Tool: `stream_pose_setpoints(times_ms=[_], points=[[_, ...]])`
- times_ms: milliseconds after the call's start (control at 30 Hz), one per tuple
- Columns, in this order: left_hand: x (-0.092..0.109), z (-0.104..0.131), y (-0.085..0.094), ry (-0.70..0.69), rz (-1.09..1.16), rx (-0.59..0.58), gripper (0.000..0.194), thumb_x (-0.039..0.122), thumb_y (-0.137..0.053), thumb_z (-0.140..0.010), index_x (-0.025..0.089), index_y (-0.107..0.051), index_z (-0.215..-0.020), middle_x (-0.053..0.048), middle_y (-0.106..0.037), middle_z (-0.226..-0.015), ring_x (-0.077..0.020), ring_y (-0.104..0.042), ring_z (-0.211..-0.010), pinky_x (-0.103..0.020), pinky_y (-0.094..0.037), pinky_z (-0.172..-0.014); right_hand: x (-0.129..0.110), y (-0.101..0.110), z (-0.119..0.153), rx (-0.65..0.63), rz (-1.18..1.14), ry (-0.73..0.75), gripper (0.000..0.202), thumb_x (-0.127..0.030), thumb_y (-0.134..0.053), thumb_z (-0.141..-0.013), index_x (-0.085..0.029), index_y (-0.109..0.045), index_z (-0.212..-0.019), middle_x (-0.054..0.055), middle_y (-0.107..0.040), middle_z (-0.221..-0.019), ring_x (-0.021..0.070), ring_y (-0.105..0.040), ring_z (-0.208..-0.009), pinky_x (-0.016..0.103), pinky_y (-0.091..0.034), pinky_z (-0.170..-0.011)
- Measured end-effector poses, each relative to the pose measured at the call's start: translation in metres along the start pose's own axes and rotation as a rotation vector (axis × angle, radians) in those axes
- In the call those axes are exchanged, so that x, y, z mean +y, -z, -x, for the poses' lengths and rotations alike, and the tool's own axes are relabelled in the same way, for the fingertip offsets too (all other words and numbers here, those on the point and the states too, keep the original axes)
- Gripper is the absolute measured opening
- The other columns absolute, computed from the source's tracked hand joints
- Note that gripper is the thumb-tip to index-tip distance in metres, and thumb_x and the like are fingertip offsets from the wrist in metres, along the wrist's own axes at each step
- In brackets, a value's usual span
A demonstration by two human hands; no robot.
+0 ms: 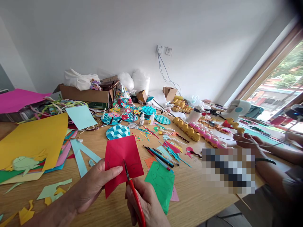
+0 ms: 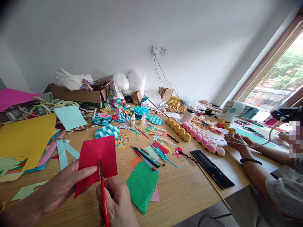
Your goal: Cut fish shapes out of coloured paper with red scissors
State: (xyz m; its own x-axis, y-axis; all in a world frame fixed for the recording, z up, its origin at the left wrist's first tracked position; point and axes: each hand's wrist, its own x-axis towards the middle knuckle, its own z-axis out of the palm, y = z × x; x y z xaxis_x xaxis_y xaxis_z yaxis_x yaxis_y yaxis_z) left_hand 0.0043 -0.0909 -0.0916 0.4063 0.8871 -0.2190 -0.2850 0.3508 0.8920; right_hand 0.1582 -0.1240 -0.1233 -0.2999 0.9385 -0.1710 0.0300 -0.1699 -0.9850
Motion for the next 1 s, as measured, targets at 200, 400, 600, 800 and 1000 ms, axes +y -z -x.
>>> stream_pose_setpoints(times_ms=[200,400,600,800,1000], points=[[0.003,0.000,-0.004,-0.055,0.045,0.147,0.025,0.035,-0.080,-0.069,0.020,-0.075,-0.088,-0.003,-0.079,-0.079,-0.0218,-0.069,-0.074,-0.031,-0.054,-0.074,0.000,0.000,0.000,-0.015,-0.029,0.013,0.068,-0.087,-0.049,-0.064,-0.020,-0.044,-0.065,-0.009,-0.038,-0.040,0.0046,-0.033,-0.031,0.015,-0.027,-0.030],[0.001,-0.003,0.003,-0.095,0.024,0.182,0.018,0.033,-0.079,-0.071,0.018,-0.075,-0.081,-0.003,-0.080,-0.079,-0.0200,-0.069,-0.072,-0.029,-0.054,-0.073,0.006,0.001,0.003,-0.073,0.003,-0.041,0.064,-0.083,-0.047,-0.072,-0.019,-0.047,-0.069,-0.007,-0.041,-0.044,0.0063,-0.037,-0.037,0.016,-0.027,-0.035],[0.013,-0.004,0.008,-0.130,-0.029,0.223,0.026,0.033,-0.081,-0.068,0.019,-0.076,-0.091,-0.002,-0.081,-0.078,-0.0215,-0.071,-0.071,-0.029,-0.055,-0.070,0.013,0.025,0.026,-0.036,0.218,-0.044,0.065,-0.084,-0.049,-0.069,-0.019,-0.050,-0.067,-0.001,-0.048,-0.062,0.0094,-0.040,-0.053,0.020,-0.031,-0.046],[0.016,-0.002,0.008,-0.068,-0.042,0.153,0.027,0.035,-0.081,-0.067,0.017,-0.077,-0.087,-0.005,-0.081,-0.074,-0.0236,-0.073,-0.065,-0.031,-0.057,-0.064,-0.015,0.040,0.035,-0.037,0.212,-0.002,0.063,-0.082,-0.046,-0.074,-0.020,-0.048,-0.068,-0.002,-0.044,-0.060,0.0106,-0.041,-0.055,0.019,-0.034,-0.047],[0.009,-0.002,0.009,-0.067,0.006,0.065,0.022,0.030,-0.079,-0.073,0.019,-0.077,-0.092,-0.004,-0.081,-0.080,-0.0206,-0.073,-0.067,-0.029,-0.058,-0.068,-0.019,0.029,0.016,-0.173,0.119,-0.019,0.052,-0.069,-0.048,-0.085,-0.019,-0.047,-0.070,-0.005,-0.045,-0.051,0.0069,-0.041,-0.042,0.016,-0.030,-0.039]])
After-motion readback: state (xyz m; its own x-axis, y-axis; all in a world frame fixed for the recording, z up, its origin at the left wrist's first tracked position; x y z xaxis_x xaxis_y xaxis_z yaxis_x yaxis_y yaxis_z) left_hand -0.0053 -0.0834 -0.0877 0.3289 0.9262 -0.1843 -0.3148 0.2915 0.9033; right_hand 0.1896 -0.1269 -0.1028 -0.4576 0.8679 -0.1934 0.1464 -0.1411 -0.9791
